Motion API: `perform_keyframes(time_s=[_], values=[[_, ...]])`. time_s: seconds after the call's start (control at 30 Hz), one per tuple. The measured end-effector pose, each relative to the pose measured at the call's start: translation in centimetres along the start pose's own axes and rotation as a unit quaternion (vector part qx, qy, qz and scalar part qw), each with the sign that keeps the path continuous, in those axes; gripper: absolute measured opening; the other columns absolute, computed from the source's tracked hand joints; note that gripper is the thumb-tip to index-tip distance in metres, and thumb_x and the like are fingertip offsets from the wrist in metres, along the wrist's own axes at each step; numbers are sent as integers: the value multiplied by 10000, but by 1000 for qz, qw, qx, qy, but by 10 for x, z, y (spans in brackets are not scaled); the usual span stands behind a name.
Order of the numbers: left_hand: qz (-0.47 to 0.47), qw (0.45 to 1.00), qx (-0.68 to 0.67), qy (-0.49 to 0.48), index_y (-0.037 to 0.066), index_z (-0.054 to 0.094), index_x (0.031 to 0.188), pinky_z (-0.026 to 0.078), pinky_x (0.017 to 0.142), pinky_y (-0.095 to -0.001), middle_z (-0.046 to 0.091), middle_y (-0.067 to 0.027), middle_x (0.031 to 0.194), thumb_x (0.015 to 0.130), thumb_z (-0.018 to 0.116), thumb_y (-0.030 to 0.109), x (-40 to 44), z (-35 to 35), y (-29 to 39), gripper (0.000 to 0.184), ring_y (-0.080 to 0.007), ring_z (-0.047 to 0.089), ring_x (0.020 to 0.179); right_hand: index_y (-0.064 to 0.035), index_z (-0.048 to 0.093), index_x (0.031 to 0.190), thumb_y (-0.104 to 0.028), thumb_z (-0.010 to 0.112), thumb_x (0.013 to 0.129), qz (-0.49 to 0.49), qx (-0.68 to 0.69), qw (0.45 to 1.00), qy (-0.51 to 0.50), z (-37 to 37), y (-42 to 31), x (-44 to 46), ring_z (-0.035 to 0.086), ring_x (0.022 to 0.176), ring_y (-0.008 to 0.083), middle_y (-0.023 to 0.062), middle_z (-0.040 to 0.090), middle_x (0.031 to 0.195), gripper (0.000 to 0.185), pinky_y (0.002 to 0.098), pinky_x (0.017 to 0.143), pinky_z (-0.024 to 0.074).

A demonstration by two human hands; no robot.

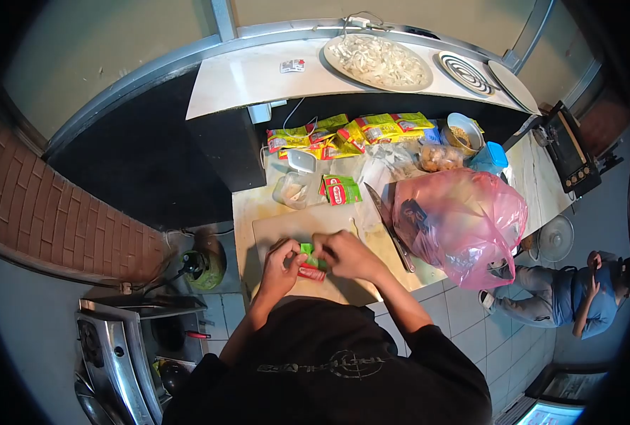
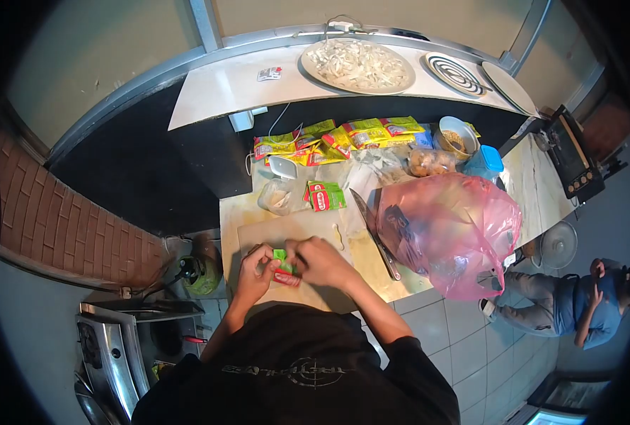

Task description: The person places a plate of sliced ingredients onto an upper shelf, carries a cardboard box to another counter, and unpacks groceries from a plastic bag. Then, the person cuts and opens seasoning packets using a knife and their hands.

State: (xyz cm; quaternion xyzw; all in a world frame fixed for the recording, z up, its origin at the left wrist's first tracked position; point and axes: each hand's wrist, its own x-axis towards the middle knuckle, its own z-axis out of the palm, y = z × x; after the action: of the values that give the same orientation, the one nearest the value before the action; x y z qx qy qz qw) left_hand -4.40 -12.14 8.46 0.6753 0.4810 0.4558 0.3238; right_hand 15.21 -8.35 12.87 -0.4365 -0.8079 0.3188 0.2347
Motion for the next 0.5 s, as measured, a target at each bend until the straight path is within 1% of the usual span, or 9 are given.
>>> perform_keyframes(time_s=[0.1, 0.13, 0.2, 0.23, 0.3, 0.37, 0.43, 0.47, 0.5], values=[[26, 1000, 0, 5, 3, 501, 807, 387, 638, -323, 483, -108, 736, 812, 641, 8, 6, -7, -1, 140, -222, 440, 664, -12, 574, 901, -23, 592, 843, -35, 141, 986, -83, -1, -2, 0, 607, 782, 361, 148, 586, 754, 62, 408, 727, 474], [33, 999, -13, 23, 3, 501, 810, 386, 638, -321, 489, -108, 750, 821, 637, 10, 7, -6, -1, 137, -219, 444, 668, -12, 574, 901, -23, 592, 843, -31, 141, 986, -83, 0, -1, -1, 607, 782, 361, 148, 586, 754, 62, 408, 727, 474], [40, 999, -16, 3, -6, 493, 823, 398, 641, -321, 504, -110, 779, 833, 627, 4, 10, -3, 1, 135, -221, 458, 675, -7, 571, 940, -36, 587, 852, -66, 13, 997, 25, 0, -1, 4, 579, 952, 349, 156, 553, 907, 94, 418, 849, 453], [42, 999, -27, 0, -9, 494, 834, 410, 648, -321, 510, -116, 785, 837, 622, -1, 10, 0, 4, 128, -226, 471, 686, -5, 568, 956, -35, 596, 841, -63, 56, 996, 28, 0, -4, 2, 526, 1040, 381, 182, 519, 1007, 123, 447, 879, 430], [27, 999, -27, -15, -23, 516, 885, 454, 697, -329, 545, -134, 837, 857, 603, -13, 6, 3, 9, 91, -241, 532, 744, -7, 573, 971, -26, 594, 837, -67, 49, 996, 34, -2, -10, -3, 525, 1050, 381, 180, 522, 1011, 137, 454, 877, 427], [29, 999, -37, -4, -25, 531, 917, 467, 703, -328, 576, -129, 846, 873, 603, -3, 4, 8, -2, 87, -227, 561, 746, -9, 578, 987, -17, 592, 833, -78, 35, 995, 44, -4, -9, -3, 524, 1060, 382, 179, 525, 1015, 154, 461, 874, 424], [29, 998, -48, 5, -27, 545, 948, 480, 709, -326, 606, -123, 854, 888, 603, 6, 3, 8, 3, 90, -212, 590, 748, -7, 577, 950, -4, 624, 822, -70, 29, 996, 54, -2, -9, -9, 561, 949, 358, 160, 530, 949, 136, 424, 825, 453], [-29, 994, -97, -29, -30, 562, 966, 487, 701, -321, 630, -117, 841, 913, 603, 43, 0, 6, 8, 99, -193, 606, 732, -7, 577, 950, -4, 624, 822, -68, 30, 996, 53, 0, -9, -11, 561, 949, 358, 160, 530, 949, 136, 424, 825, 453], [-87, 984, -145, -62, -32, 580, 984, 494, 692, -315, 654, -110, 828, 937, 604, 80, -2, 5, 13, 124, -174, 622, 716, 3, 573, 934, 5, 630, 816, -65, 58, 995, 44, 2, -11, -13, 570, 870, 347, 156, 537, 893, 131, 417, 776, 462]])
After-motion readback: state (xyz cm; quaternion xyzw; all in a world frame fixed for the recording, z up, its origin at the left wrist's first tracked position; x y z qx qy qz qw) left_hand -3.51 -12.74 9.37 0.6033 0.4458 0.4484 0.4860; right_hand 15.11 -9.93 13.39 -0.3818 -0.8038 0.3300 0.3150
